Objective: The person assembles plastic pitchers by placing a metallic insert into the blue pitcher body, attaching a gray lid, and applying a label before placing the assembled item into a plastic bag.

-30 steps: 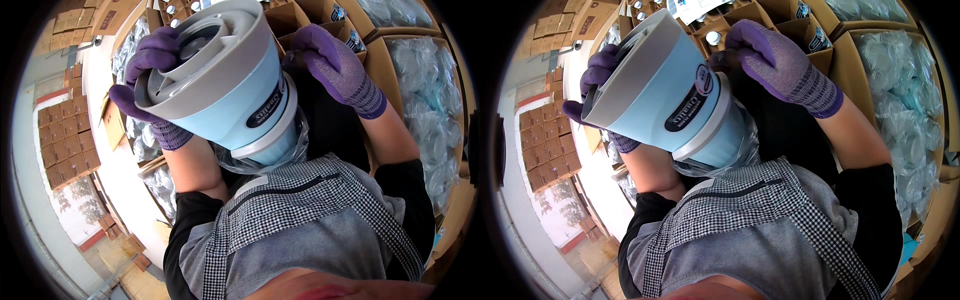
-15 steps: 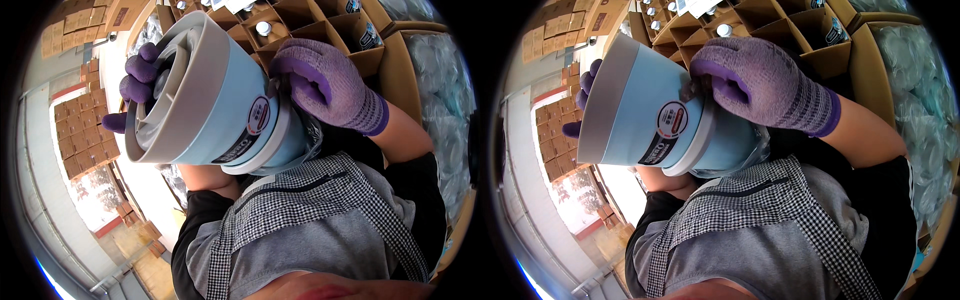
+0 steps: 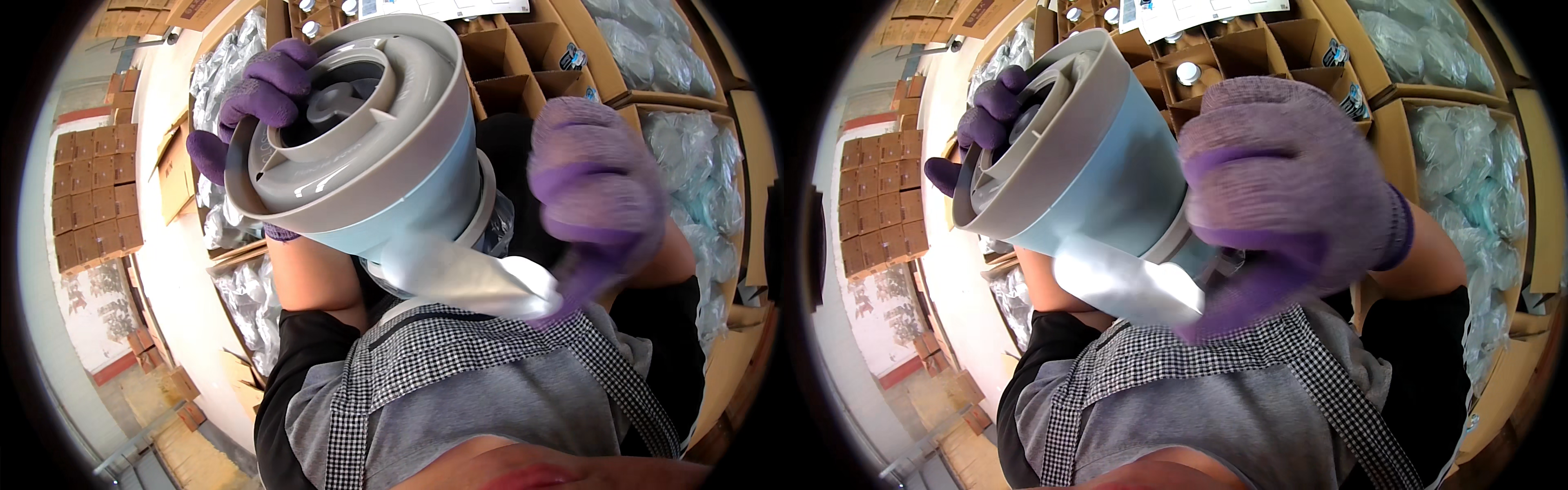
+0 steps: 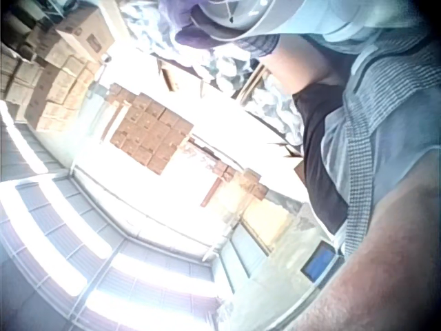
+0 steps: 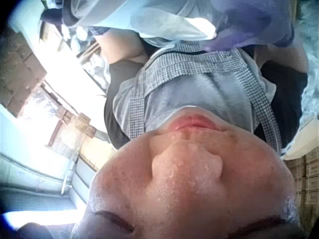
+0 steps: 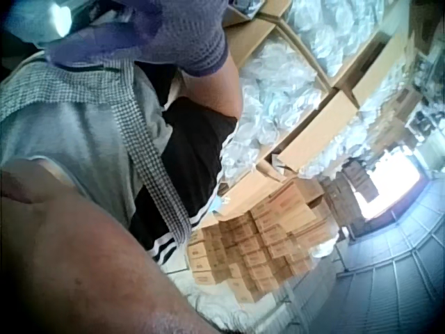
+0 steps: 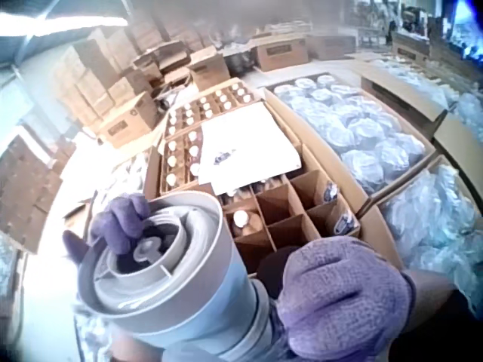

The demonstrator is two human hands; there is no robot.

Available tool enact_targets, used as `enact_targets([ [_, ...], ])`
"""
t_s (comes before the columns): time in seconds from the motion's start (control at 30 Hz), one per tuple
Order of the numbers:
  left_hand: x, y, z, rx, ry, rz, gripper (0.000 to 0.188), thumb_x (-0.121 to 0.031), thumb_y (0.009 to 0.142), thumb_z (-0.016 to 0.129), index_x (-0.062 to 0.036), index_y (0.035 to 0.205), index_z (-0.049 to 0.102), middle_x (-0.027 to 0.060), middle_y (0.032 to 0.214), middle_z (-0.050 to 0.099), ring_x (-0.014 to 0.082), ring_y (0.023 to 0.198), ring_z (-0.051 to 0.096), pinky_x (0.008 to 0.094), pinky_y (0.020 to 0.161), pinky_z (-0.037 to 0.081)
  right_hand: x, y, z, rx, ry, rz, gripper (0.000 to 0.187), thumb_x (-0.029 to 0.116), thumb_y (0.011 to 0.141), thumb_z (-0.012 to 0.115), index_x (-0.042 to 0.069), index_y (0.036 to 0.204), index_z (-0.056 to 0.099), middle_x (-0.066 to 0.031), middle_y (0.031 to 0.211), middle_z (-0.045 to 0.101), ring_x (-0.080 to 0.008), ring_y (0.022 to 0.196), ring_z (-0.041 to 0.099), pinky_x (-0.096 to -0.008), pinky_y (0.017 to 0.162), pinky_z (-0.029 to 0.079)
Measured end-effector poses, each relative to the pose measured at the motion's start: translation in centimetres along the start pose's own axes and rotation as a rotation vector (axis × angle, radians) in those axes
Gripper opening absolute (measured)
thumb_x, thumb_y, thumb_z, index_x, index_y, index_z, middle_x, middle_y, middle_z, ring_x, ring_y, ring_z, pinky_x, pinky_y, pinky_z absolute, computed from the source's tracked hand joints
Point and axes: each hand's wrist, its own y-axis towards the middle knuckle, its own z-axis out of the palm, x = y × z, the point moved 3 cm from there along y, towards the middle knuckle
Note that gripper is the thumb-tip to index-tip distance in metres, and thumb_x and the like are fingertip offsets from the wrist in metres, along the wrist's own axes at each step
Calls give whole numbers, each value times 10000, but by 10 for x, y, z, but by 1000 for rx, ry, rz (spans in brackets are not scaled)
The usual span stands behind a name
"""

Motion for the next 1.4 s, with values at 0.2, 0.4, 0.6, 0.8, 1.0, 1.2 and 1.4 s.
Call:
enact_targets([
  [0.2, 4, 4, 7, 4, -16, 30, 773, -620, 1014, 182, -27, 786, 623, 168, 892, 567, 356, 995, 493, 504, 928, 400, -138, -53, -100, 19, -281, 888, 379, 436, 953, 624, 61, 962, 678, 11, 778, 560, -103, 761, 528, -299, 698, 436],
  [0.4, 8, 8, -1, 62, -7, 80, 775, -566, 1021, 147, -11, 794, 638, 179, 894, 586, 355, 983, 516, 498, 953, 396, -256, -167, -122, 1194, -1560, 1343, 383, 423, 863, 706, 99, 1061, 758, -113, 1046, 754, -255, 1013, 720, -413, 821, 575],
  [0.6, -1, 14, -9, 280, 86, 86, 742, -608, 1017, 293, 43, 1050, 647, 253, 1129, 599, 355, 1133, 555, 483, 1016, 446, -193, -58, -148, 649, -1391, 1252, 503, 470, 859, 734, 38, 1118, 715, -134, 1106, 736, -253, 1021, 711, -366, 846, 552],
  [0.8, -3, 11, 21, 95, 174, -248, 719, -511, 798, 759, 13, 1259, 589, 253, 1340, 570, 333, 1248, 574, 467, 1063, 467, 13, 49, -19, -3, -556, 463, 392, 319, 1034, 452, 19, 1203, 640, -48, 1049, 631, -56, 700, 461, -249, 668, 407],
  [1.0, -70, 35, 120, 313, 1338, -92, 555, -433, 755, 792, 12, 1061, 665, 159, 950, 662, 318, 941, 623, 421, 852, 480, -38, 17, 16, -445, 413, 748, 359, 303, 1065, 429, 0, 1128, 612, -104, 1119, 643, -192, 1030, 626, -316, 919, 496],
  [1.2, -127, 55, 91, 615, 1011, 120, 543, -384, 786, 744, 11, 1156, 695, 165, 1070, 692, 271, 1005, 657, 380, 913, 498, -136, 45, 50, -78, 1373, 314, 265, 273, 976, 529, 53, 883, 645, -133, 1069, 648, -311, 1120, 590, -471, 1008, 474],
  [1.4, -97, -3, 22, 155, 1035, -454, 490, -305, 808, 720, -17, 1204, 714, 118, 1057, 738, 217, 944, 705, 334, 869, 551, -114, 47, 43, -384, 577, 858, 359, 374, 1030, 554, 26, 1042, 638, -11, 846, 623, -132, 764, 597, -272, 726, 507],
])
